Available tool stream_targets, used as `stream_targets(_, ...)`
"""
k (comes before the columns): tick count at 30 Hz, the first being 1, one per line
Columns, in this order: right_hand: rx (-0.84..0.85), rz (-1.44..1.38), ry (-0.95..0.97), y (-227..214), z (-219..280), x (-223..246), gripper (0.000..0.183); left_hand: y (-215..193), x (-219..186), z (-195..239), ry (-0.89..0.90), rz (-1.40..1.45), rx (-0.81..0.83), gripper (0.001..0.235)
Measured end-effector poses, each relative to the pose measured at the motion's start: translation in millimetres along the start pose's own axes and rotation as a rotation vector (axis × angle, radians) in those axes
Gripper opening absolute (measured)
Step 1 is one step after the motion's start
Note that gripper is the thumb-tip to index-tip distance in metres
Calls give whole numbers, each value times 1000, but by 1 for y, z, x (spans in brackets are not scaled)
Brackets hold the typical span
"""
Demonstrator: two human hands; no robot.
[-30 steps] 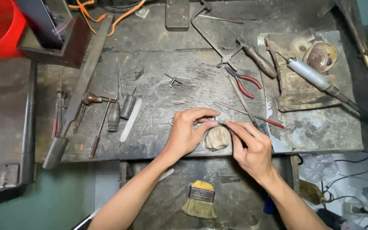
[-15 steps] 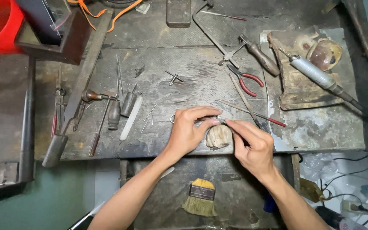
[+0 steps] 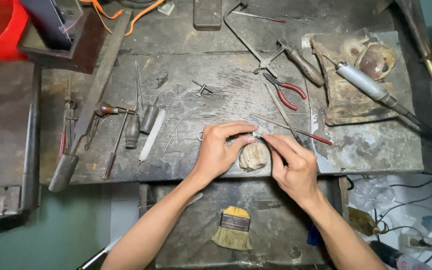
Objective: Cleaning a small jewelry component with a brush and then filing it using a hand tool on a bench pin.
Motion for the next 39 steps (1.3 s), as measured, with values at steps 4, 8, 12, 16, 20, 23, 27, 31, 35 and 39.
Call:
stream_targets(4, -8, -52, 20, -1, 2, -2, 21, -1, 1, -1, -5, -1, -8, 17)
stream_targets(8, 2, -28, 20, 0, 3, -1, 22, -1, 1, 2, 3, 13, -11, 18)
stream_targets(12, 10, -29, 19, 1, 8, -5, 22, -1, 1, 1, 14, 20, -14, 18)
stream_targets(16, 0, -26, 19, 1, 4, -3, 20, -1, 1, 1, 13, 17, -14, 17)
stream_targets(20, 8, -28, 9, 2, 4, -4, 20, -1, 0, 0, 34, 4, -18, 16)
stream_targets(23, 7, -13, 11, 2, 5, -4, 20, 0, 1, 1, 37, -7, -10, 16)
stream_targets(27, 11, -27, 15, 1, 5, -1, 20, 0, -1, 2, 52, -21, -11, 16)
stream_targets(31, 11, -11, 2, 2, 5, -3, 22, 1, -1, 2, 66, -15, -15, 15)
stream_targets(35, 14, -21, 10, 2, 5, -3, 21, 1, 0, 1, 76, -21, -20, 15)
stream_targets(39, 14, -20, 7, 2, 3, -4, 20, 2, 1, 1, 79, -23, -18, 15)
Point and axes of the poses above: each hand's wrist, its own z-axis away from the middle knuckle, its own y-axis out of the palm, x = y × z, the point moved 7 cm from there along -z, towards the middle knuckle, and after that the axes turned 9 degrees about -y, right-handed, at the moved point
